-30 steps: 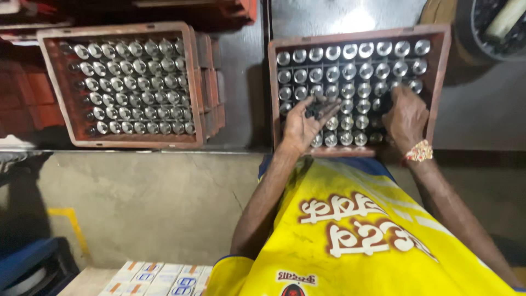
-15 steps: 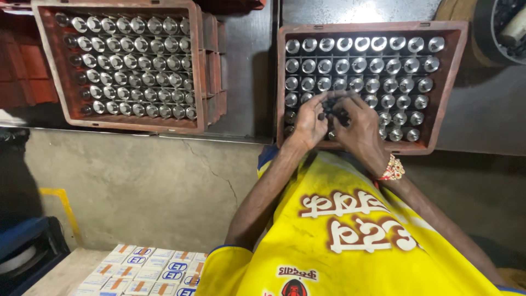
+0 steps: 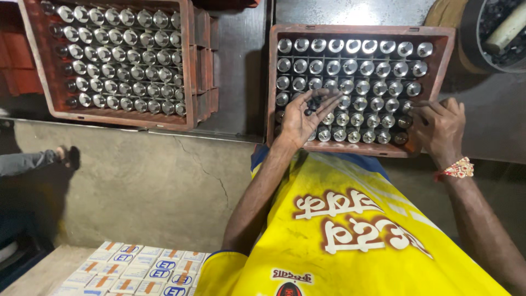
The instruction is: The person places small black caps into the openings of metal cups arranged in a brown plastic crate. They then use a cylindrical tool to press the caps down into the cups.
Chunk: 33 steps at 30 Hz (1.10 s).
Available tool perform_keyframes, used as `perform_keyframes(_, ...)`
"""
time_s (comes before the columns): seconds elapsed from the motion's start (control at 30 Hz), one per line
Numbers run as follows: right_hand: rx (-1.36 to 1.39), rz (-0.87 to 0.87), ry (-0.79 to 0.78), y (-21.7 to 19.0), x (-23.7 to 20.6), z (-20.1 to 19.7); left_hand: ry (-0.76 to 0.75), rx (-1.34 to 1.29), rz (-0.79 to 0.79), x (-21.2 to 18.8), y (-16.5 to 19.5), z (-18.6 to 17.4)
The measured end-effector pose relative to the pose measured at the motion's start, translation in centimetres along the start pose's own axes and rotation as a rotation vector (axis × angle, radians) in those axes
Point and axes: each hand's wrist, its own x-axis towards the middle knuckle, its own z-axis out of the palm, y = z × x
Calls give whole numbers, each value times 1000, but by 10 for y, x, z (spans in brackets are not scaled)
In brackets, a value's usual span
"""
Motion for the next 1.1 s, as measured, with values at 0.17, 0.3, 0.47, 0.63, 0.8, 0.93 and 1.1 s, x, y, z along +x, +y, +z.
perform_keyframes(0.17, -124, 5, 57, -1, -16, 18, 3, 0, 37, -2, 1, -6)
perform_keyframes(0.3, -333, -67, 9, 1, 0, 15, 23, 28, 36, -2, 3, -6)
perform_keyframes(0.47, -197, 25, -160, -36, 44, -28, -99, 64, -30, -6, 7, -8)
perform_keyframes(0.63, 493, 5, 32, -156, 92, -17, -131, 161, -62, -21, 16, -26)
perform_keyframes(0.8, 401, -146, -81, -226, 114, 10, 219, 269, -40, -35, 18, -45)
perform_keyframes(0.93, 613, 30, -37, -238, 109, 14, 32, 142, -5, -58, 39, -58)
perform_keyframes(1.1, 644, 222, -196, -248, 120, 42, 6, 15, 184, -78, 84, -71)
